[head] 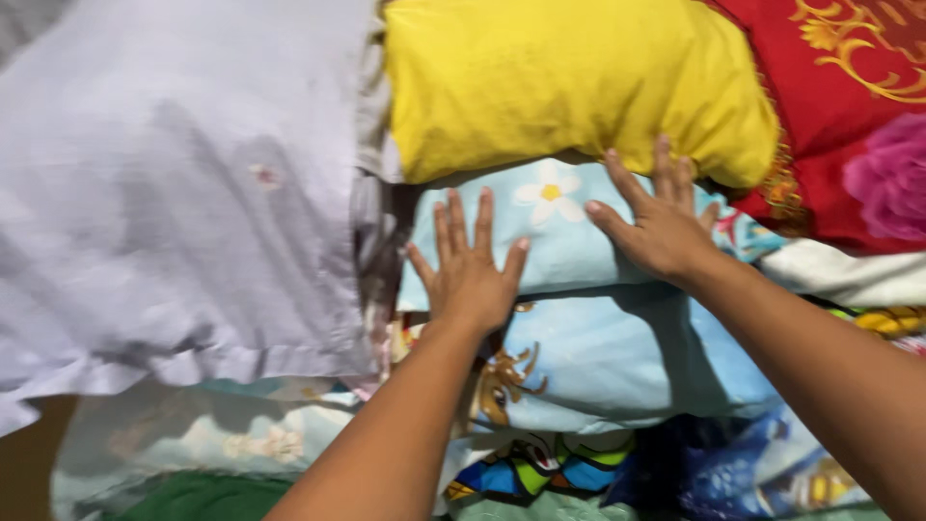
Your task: The person folds and stacks multiple bedding items on a bed. They handle a green towel, a multicolored blanket, and several patterned pillows, arranging them into a neat pile. The person also folds a floral-patterned cloth and places it on the bed.
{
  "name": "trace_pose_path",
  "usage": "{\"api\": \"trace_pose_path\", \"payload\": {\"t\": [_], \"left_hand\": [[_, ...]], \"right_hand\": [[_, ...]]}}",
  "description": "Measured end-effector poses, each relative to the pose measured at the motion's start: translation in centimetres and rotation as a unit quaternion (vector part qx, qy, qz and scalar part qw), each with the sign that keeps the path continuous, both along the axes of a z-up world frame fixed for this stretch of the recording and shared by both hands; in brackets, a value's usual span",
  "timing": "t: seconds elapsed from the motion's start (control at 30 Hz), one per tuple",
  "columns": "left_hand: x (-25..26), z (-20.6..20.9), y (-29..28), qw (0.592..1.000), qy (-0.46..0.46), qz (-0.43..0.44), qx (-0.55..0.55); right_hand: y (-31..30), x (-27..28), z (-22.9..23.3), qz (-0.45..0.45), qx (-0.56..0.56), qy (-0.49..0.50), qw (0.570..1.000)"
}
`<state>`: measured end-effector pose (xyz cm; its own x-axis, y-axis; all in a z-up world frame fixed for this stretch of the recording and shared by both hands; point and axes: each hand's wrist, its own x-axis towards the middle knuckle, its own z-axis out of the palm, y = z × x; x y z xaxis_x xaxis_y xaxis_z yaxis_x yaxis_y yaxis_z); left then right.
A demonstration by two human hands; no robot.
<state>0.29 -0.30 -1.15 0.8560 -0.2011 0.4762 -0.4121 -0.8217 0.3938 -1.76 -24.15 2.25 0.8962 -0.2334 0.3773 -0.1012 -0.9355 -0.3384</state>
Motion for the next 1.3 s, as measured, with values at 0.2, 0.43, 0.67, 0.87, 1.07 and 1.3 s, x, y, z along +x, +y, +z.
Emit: {"api": "trace_pose_path", "payload": {"t": [0.2, 0.43, 0.67, 0.87, 1.07, 1.3], "left_hand": [[-0.6, -0.4, -0.6, 0.999, 0.020, 0.035, 0.012], [-2.2, -0.5, -2.2, 0.990, 0.074, 0.113, -0.045], [-3.0, -2.2, -4.4, 0.972, 0.069, 0.203, -0.095], [-4.4, -1.9, -5.1, 0.962, 0.072, 0.252, -0.081], [-4.2, -1.4, -5.2, 0.955, 0.038, 0.284, -0.071], [-4.9, -0.4, -1.2, 0.928, -0.194, 0.296, -0.120]], "right_hand": [[0.1, -0.3, -0.6, 0.017, -0.015, -0.022, 0.999], [-0.5, -1.1, -1.8, 0.079, -0.079, -0.173, 0.979], [0.6, 0.0, -2.3, 0.252, -0.104, -0.230, 0.934], [0.4, -0.1, -2.7, 0.281, -0.080, -0.281, 0.914], [0.4, 0.2, -2.7, 0.286, -0.079, -0.286, 0.911], [1.4, 1.5, -4.1, 0.258, -0.107, -0.298, 0.913]]}}
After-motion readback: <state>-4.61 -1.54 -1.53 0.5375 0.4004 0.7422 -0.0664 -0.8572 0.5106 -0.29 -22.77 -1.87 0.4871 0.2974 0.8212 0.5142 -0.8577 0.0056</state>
